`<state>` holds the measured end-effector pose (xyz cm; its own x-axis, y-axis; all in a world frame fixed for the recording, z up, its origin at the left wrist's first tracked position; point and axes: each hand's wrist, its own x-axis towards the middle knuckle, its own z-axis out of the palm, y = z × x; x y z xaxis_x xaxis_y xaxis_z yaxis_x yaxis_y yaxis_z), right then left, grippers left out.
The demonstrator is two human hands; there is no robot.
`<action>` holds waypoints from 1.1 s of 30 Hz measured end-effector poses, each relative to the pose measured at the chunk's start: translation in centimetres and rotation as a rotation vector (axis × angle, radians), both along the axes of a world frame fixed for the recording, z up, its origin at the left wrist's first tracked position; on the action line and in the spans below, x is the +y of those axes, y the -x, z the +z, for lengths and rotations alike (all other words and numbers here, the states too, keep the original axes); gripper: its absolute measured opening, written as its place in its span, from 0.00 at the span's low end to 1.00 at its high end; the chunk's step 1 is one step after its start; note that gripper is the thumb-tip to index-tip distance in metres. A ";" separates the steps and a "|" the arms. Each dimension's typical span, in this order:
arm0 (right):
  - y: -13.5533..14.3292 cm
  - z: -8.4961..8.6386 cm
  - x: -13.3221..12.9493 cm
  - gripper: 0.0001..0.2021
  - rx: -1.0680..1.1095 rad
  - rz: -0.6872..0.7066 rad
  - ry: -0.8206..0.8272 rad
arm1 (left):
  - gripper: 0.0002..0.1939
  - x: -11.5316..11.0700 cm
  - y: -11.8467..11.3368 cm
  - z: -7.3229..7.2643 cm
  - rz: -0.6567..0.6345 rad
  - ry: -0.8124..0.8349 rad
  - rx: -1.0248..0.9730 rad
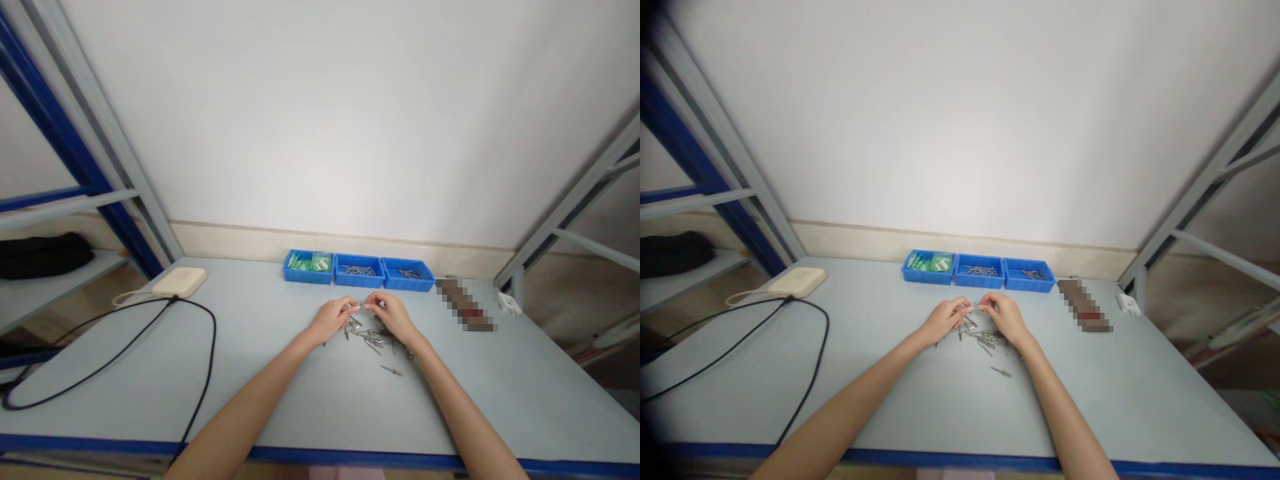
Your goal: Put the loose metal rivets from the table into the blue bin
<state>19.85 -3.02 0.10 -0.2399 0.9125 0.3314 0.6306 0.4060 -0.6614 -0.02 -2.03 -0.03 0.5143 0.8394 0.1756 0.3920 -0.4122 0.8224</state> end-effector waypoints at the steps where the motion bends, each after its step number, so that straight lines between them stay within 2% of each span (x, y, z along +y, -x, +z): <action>1: 0.5 -0.3 -0.1 0.08 -0.017 0.004 -0.021 | 0.16 0.0 0.0 0.0 -0.002 -0.016 0.018; 6: 0.5 -1.2 -1.3 0.07 -0.058 -0.026 -0.054 | 0.16 0.1 0.0 -0.1 -0.008 -0.025 0.059; 12: -0.2 -1.3 -1.4 0.11 -0.052 0.021 0.006 | 0.17 0.4 -0.2 -0.5 -0.062 0.140 -0.081; 17: -0.1 -1.5 -1.2 0.13 0.009 0.046 0.071 | 0.15 0.5 -0.1 -0.6 -0.090 0.223 -0.124; 21: -0.1 -1.2 -1.3 0.16 0.082 0.080 0.122 | 0.15 0.3 -0.2 -0.5 -0.121 0.238 -0.143; 25: 0.2 -0.6 -1.5 0.14 0.147 0.059 0.137 | 0.14 0.1 -0.2 -0.3 -0.117 0.219 -0.151; 29: 0.4 -0.2 -1.7 0.12 0.192 0.041 0.117 | 0.16 0.0 -0.1 -0.1 -0.126 0.208 -0.157; 33: 0.6 -0.1 -1.9 0.15 0.223 0.067 0.169 | 0.19 -0.1 -0.2 0.4 -0.132 0.241 -0.166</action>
